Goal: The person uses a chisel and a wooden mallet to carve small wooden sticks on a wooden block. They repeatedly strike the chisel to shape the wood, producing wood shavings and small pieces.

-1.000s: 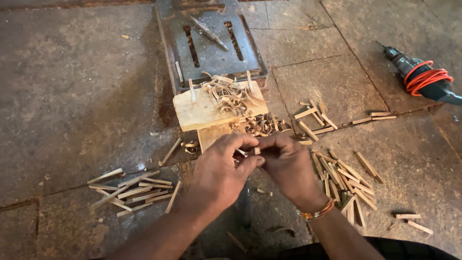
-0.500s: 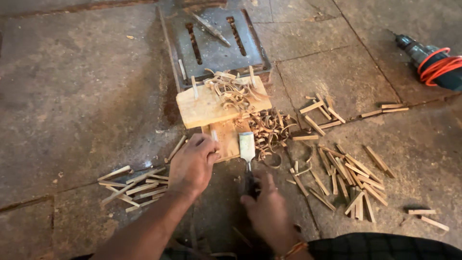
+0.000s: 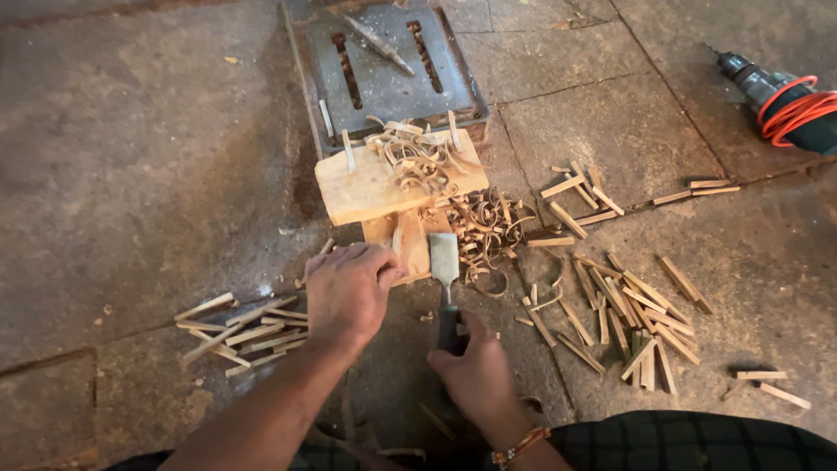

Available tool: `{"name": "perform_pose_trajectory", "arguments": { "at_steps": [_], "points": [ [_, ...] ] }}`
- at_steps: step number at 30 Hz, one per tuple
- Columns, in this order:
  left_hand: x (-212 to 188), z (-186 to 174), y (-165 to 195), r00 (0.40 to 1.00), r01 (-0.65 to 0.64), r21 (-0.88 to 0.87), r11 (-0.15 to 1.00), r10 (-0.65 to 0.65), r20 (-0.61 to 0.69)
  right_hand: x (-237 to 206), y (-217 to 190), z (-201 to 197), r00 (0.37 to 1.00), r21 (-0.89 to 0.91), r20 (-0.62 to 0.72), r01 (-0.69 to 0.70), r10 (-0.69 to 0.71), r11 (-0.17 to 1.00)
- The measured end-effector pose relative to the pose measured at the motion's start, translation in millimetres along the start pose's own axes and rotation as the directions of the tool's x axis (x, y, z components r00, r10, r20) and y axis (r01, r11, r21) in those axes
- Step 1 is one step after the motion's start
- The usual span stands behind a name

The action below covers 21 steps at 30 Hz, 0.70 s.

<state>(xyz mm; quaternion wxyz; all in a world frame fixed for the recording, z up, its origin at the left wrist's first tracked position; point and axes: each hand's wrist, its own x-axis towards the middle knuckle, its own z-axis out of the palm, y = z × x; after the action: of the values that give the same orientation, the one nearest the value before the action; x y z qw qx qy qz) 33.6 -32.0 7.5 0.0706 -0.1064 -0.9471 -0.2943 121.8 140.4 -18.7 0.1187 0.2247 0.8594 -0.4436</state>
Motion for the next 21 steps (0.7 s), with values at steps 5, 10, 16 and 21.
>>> {"name": "perform_pose_trajectory", "arguments": {
  "at_steps": [5, 10, 16, 21],
  "points": [
    [6.1, 2.2, 0.4, 0.998, 0.047, 0.05, 0.998, -0.049, 0.046, -9.6, -3.5, -11.9, 0.996, 0.163, -0.043, -0.067, 0.075, 0.984],
    [18.3, 0.6, 6.6, 0.964, 0.252, 0.007, 0.968, -0.251, 0.092, -16.0, -14.2, -23.9, 0.993, 0.224, -0.109, -0.01, 0.035, 0.974],
    [33.1, -8.8, 16.2, 0.869, 0.428, 0.037, 0.903, -0.423, 0.258, -4.0, -24.4, -17.4, 0.92, 0.037, -0.158, 0.37, -0.36, 0.928],
    [45.3, -10.3, 19.8, 0.755, 0.589, 0.087, 0.804, -0.585, 0.296, -5.0, -33.4, -21.7, 0.988, 0.106, -0.066, 0.148, -0.141, 0.983]
  ]
}}
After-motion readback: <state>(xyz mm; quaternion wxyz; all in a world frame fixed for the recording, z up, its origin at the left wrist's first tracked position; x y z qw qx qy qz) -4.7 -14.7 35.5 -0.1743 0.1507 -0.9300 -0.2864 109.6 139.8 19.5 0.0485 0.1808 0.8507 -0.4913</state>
